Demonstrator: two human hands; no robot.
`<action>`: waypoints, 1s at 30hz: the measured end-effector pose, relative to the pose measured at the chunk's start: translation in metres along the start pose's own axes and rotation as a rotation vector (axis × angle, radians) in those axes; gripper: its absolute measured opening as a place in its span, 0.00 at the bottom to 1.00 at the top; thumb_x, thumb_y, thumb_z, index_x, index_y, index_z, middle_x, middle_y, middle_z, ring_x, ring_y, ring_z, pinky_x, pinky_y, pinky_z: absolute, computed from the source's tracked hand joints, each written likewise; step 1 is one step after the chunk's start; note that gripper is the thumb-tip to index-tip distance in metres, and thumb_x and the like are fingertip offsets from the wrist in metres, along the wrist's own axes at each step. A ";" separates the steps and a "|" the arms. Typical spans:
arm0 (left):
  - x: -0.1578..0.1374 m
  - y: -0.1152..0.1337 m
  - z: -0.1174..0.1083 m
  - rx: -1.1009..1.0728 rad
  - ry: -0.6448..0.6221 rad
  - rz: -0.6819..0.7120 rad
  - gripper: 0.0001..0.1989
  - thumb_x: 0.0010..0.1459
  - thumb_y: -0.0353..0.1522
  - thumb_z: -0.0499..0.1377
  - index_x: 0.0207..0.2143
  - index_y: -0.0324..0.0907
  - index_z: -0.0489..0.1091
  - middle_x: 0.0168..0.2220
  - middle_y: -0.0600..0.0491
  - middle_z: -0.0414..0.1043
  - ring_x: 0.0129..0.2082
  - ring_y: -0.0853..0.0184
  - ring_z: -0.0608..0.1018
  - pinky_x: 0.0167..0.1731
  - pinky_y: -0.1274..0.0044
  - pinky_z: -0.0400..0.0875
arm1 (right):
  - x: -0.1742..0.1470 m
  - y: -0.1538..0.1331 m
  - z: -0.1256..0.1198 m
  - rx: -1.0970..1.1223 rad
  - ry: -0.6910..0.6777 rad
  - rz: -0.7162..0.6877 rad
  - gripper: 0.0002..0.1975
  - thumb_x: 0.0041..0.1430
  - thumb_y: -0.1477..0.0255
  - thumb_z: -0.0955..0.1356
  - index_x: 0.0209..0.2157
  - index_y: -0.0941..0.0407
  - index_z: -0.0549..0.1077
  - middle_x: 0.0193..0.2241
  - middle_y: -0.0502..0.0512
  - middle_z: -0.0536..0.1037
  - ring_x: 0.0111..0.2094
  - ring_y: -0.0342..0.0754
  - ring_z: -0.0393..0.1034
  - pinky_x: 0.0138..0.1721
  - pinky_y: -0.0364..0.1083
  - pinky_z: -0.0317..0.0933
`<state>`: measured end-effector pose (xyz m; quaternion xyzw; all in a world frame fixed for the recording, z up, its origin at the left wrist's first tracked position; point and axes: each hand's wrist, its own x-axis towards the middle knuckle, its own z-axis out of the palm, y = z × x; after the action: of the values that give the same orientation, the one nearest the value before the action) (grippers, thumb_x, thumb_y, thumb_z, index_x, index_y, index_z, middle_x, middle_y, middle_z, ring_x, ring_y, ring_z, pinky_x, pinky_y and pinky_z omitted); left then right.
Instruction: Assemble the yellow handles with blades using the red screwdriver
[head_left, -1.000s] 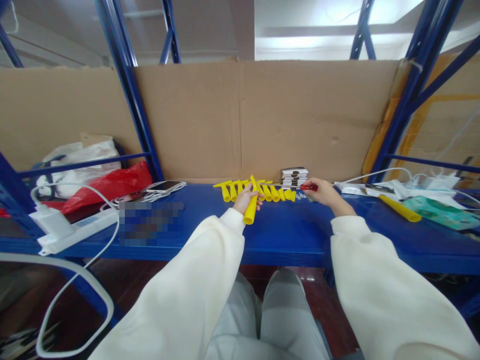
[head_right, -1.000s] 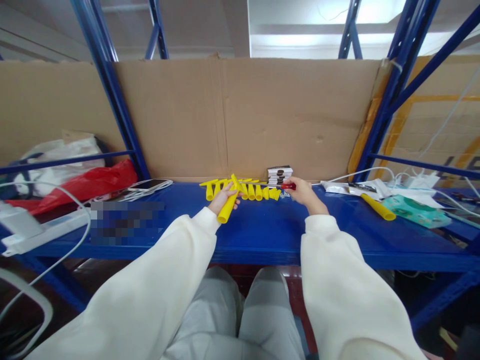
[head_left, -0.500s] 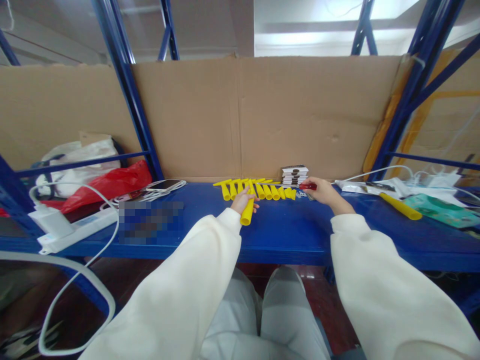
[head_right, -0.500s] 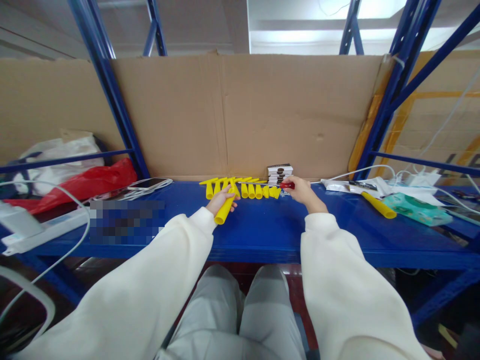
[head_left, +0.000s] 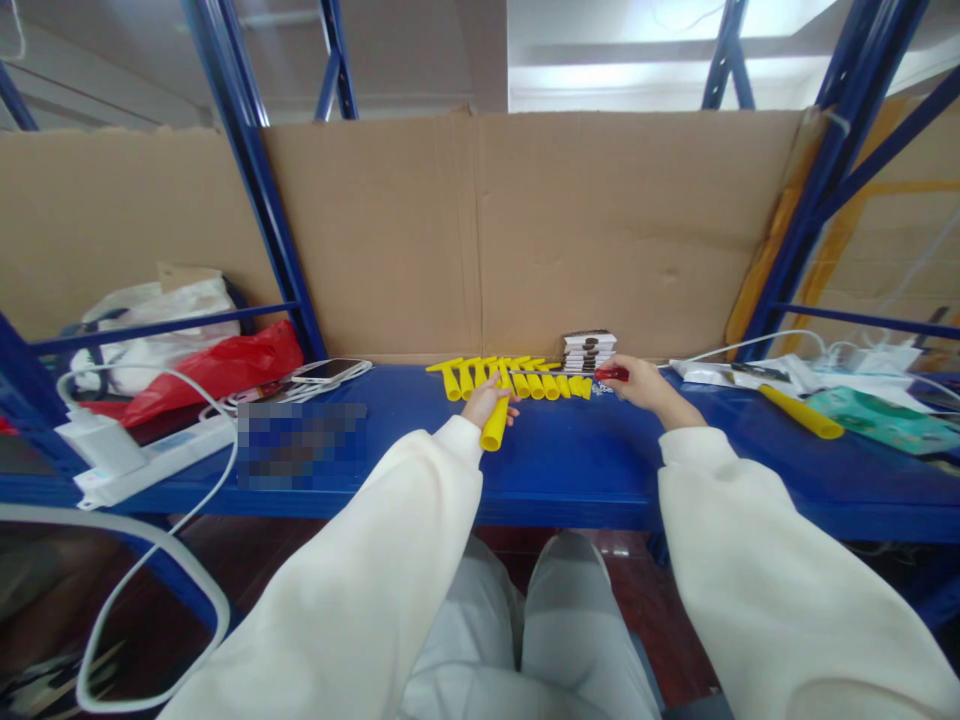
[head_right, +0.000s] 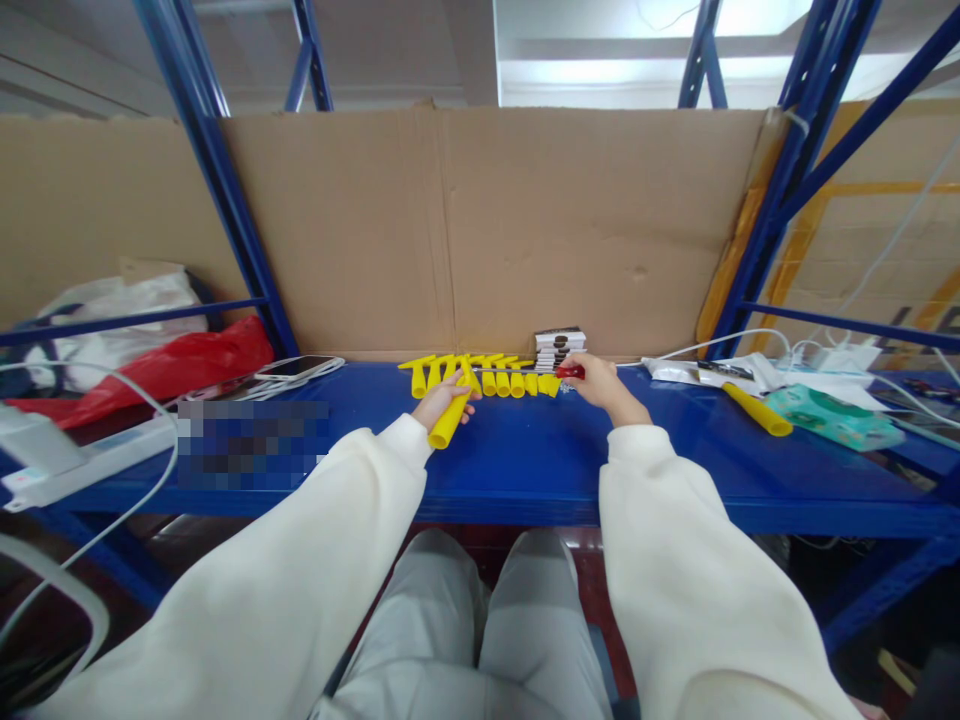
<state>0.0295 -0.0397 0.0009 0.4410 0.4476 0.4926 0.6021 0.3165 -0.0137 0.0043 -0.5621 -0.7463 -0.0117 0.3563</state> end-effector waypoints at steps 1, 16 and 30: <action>-0.001 0.001 0.001 0.004 0.002 0.001 0.41 0.63 0.22 0.52 0.74 0.47 0.40 0.35 0.49 0.80 0.14 0.74 0.70 0.13 0.83 0.62 | 0.000 0.000 0.000 -0.001 0.004 -0.004 0.11 0.55 0.73 0.69 0.40 0.53 0.79 0.35 0.55 0.83 0.37 0.53 0.77 0.43 0.52 0.70; -0.004 0.002 0.002 0.028 -0.002 -0.011 0.40 0.65 0.23 0.51 0.74 0.47 0.39 0.37 0.47 0.80 0.14 0.75 0.70 0.14 0.83 0.62 | 0.006 0.013 0.006 -0.014 0.054 -0.077 0.10 0.53 0.74 0.70 0.38 0.53 0.80 0.34 0.54 0.84 0.35 0.52 0.77 0.42 0.52 0.71; -0.001 0.002 -0.002 0.060 -0.041 -0.009 0.41 0.64 0.22 0.50 0.74 0.47 0.38 0.39 0.46 0.79 0.15 0.74 0.70 0.15 0.82 0.64 | 0.011 0.029 0.013 0.057 0.018 -0.131 0.07 0.52 0.72 0.72 0.36 0.54 0.80 0.35 0.57 0.83 0.37 0.53 0.77 0.44 0.51 0.71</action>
<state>0.0273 -0.0399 0.0027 0.4669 0.4518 0.4672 0.5996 0.3332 0.0120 -0.0107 -0.5016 -0.7783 -0.0185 0.3773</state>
